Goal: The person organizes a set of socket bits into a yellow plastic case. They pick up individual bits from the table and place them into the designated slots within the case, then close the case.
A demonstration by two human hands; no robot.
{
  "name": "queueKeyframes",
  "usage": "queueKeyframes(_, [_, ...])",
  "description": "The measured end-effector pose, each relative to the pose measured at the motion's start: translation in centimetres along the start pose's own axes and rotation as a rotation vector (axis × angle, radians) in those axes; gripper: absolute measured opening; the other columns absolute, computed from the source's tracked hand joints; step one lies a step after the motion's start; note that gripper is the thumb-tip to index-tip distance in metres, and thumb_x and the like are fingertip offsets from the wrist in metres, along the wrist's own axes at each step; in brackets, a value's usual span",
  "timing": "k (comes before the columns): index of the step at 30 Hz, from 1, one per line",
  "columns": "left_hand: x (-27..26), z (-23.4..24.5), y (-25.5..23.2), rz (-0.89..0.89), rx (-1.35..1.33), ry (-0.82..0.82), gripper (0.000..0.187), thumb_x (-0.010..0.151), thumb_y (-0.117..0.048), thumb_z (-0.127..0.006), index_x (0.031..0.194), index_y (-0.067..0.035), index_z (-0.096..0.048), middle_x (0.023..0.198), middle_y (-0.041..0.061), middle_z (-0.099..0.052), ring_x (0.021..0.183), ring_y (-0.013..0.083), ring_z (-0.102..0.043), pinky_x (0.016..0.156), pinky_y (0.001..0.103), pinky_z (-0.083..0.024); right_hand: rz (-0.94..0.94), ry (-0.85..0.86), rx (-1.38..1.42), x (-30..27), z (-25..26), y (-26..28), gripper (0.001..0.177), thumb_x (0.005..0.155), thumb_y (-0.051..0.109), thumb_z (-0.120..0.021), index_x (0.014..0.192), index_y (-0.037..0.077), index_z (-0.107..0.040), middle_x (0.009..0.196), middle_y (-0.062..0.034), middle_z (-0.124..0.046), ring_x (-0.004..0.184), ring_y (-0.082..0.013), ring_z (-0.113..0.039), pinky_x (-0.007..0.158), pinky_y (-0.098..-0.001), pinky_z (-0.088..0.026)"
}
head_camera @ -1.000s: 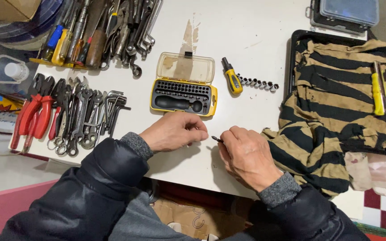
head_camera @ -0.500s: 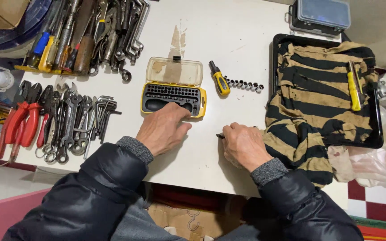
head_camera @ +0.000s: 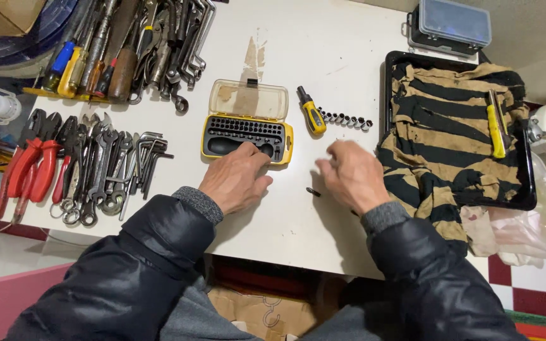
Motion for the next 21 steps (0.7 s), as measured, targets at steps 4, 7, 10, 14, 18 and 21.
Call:
queueKeyframes(4, [0.2,-0.1,0.0,0.003,0.006,0.0,0.039,0.092,-0.034,-0.061,0.127,-0.016,-0.066,0.122,0.009,-0.059,0.107,0.034,-0.069,0.088,0.049,-0.057,-0.117,-0.046,0.145,0.6,3.1,2.0,0.048,0.096,0.042,-0.065,0.125,0.003,-0.064,0.096,-0.0145,-0.07,0.103,-0.035,-0.071,0.091,-0.0534,-0.055])
queueKeyframes(7, [0.3,-0.2,0.0,-0.006,0.002,0.006,0.039,0.093,-0.033,-0.062,0.127,-0.015,-0.066,0.121,0.009,-0.059,0.107,0.0341,-0.069,0.088,0.049,-0.057,-0.156,-0.033,0.201,1.1,3.2,3.0,0.056,0.099,0.043,-0.063,0.13,-0.003,-0.057,0.094,-0.018,-0.071,0.106,-0.0386,-0.07,0.096,-0.0577,-0.051])
queueKeyframes(10, [0.3,-0.2,0.0,-0.002,0.001,0.009,0.04,0.092,-0.031,-0.062,0.127,-0.013,-0.067,0.122,0.01,-0.059,0.107,0.0344,-0.069,0.088,0.05,-0.057,-0.169,-0.041,0.19,2.1,2.5,3.0,0.059,0.1,0.047,-0.062,0.131,-0.003,-0.056,0.093,-0.0159,-0.072,0.107,-0.0388,-0.069,0.099,-0.0593,-0.048])
queueKeyframes(14, [0.3,-0.3,-0.2,-0.017,-0.005,0.014,0.039,0.092,-0.033,-0.062,0.126,-0.013,-0.067,0.121,0.011,-0.059,0.104,0.0333,-0.07,0.086,0.049,-0.058,-0.2,-0.079,0.144,2.5,3.0,3.5,0.053,0.102,0.046,-0.06,0.126,-0.002,-0.059,0.092,-0.0172,-0.072,0.105,-0.0387,-0.07,0.097,-0.0599,-0.049])
queueKeyframes(18, [0.5,-0.4,-0.3,-0.035,-0.018,0.0,0.039,0.09,-0.031,-0.063,0.123,-0.01,-0.068,0.122,0.013,-0.06,0.102,0.0357,-0.07,0.085,0.051,-0.058,-0.247,-0.115,0.119,2.9,3.5,4.2,0.042,0.104,0.036,-0.062,0.12,-0.003,-0.063,0.087,-0.0147,-0.072,0.099,-0.0359,-0.071,0.097,-0.0576,-0.05])
queueKeyframes(21, [0.3,0.1,-0.7,-0.046,-0.028,-0.005,0.037,0.09,-0.03,-0.064,0.119,-0.007,-0.069,0.119,0.014,-0.06,0.096,0.0358,-0.071,0.082,0.05,-0.058,-0.235,-0.118,0.116,3.6,2.7,3.3,0.04,0.101,0.038,-0.065,0.115,0.0,-0.065,0.084,-0.0117,-0.073,0.098,-0.0353,-0.072,0.092,-0.0567,-0.051])
Point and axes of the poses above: each hand's wrist, its own x-axis towards the middle knuckle, its own z-axis out of the back of the hand, y = z × x, the point moved 8 cm from there along x, towards the middle knuckle
